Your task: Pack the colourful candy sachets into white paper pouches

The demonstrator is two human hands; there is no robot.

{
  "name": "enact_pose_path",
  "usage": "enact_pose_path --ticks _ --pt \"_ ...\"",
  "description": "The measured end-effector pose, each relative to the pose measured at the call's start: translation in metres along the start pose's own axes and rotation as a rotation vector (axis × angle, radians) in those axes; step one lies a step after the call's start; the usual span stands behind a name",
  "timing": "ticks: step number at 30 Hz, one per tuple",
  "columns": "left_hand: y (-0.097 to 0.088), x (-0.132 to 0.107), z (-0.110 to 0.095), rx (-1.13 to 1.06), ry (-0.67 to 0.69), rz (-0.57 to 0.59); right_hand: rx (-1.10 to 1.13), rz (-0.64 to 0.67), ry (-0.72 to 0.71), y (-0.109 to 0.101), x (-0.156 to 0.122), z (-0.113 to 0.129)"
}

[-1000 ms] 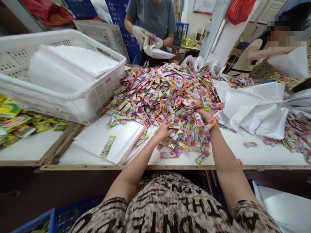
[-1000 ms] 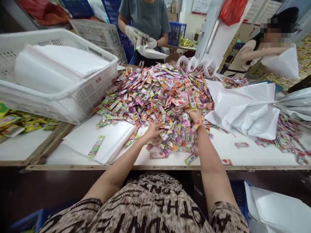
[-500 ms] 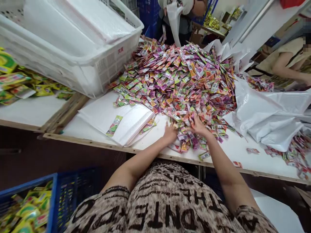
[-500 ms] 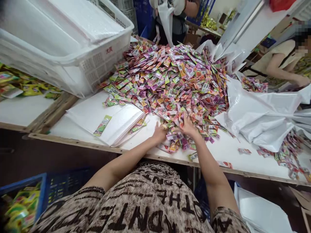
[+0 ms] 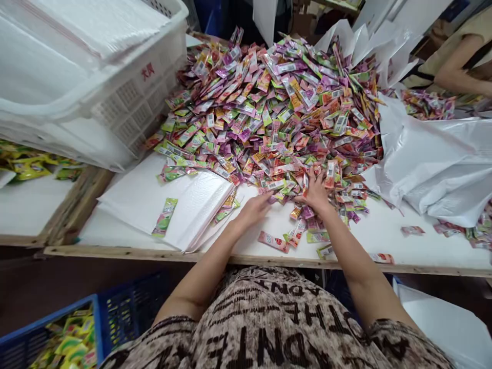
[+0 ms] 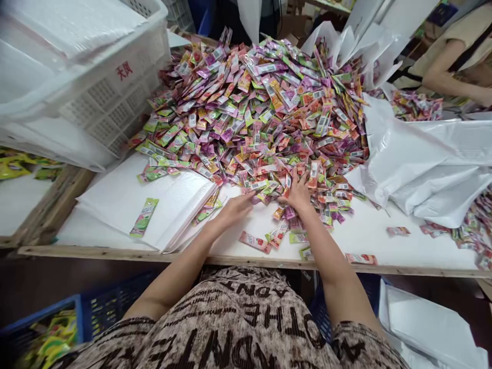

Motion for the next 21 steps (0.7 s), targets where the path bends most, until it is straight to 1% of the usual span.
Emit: enact_pose_path --ticks 2,3,4,5,6,7,8,10,11,12,13,15,17,19,21 --pt "-0.036 -0.021 0.014 -0.022 -0.073 -0.248 -0.032 0.012 0.016 -0.004 0.018 -0.004" --pt "-0.057 -0.035 0.023 0.024 -0.146 -0.365 -0.041 0.001 0.028 -0.005 0.024 -0.004" --pt "-0.077 -0.050 0.033 0.105 -0.237 -0.451 -0.043 -0.020 0.042 -0.006 0.029 -0.005" --pt "-0.096 -0.066 0.042 0.215 -0.339 -0.491 -0.041 -0.046 0.058 -0.006 0.032 -0.005" --pt "-0.112 -0.081 0.050 0.343 -0.443 -0.477 -0.039 -0.074 0.076 -0.007 0.033 -0.005" --pt "-0.124 -0.094 0.058 0.480 -0.536 -0.410 -0.039 -0.099 0.092 -0.007 0.033 -0.004" --pt "-0.132 -0.104 0.064 0.614 -0.600 -0.305 -0.042 -0.121 0.106 -0.007 0.033 -0.004" --pt "-0.136 -0.118 0.071 0.828 -0.643 -0.081 -0.054 -0.163 0.123 -0.008 0.030 -0.001" --pt "-0.135 -0.122 0.072 0.897 -0.639 0.000 -0.056 -0.182 0.127 -0.008 0.027 0.000" --pt "-0.132 -0.123 0.071 0.942 -0.628 0.055 -0.052 -0.201 0.128 -0.009 0.024 0.002" --pt "-0.129 -0.123 0.069 0.969 -0.617 0.086 -0.038 -0.219 0.131 -0.010 0.021 0.003" --pt "-0.124 -0.121 0.062 0.996 -0.620 0.104 0.018 -0.250 0.146 -0.012 0.014 0.004" --pt "-0.122 -0.116 0.056 1.006 -0.631 0.096 0.096 -0.267 0.182 -0.014 0.007 0.000" --pt "-0.126 -0.111 0.054 1.006 -0.629 0.073 0.186 -0.273 0.223 -0.016 0.002 -0.007" --pt "-0.137 -0.109 0.060 0.975 -0.620 0.033 0.314 -0.272 0.259 -0.019 -0.001 -0.017"
Point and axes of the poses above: each hand's wrist, its own x-axis towards the middle knuckle, its own y-axis out of the palm, z = x × y, the point moved 5 cm from there along x, towards the middle knuckle, and after that the axes turned 5 degrees about y, right-handed, at the moved point
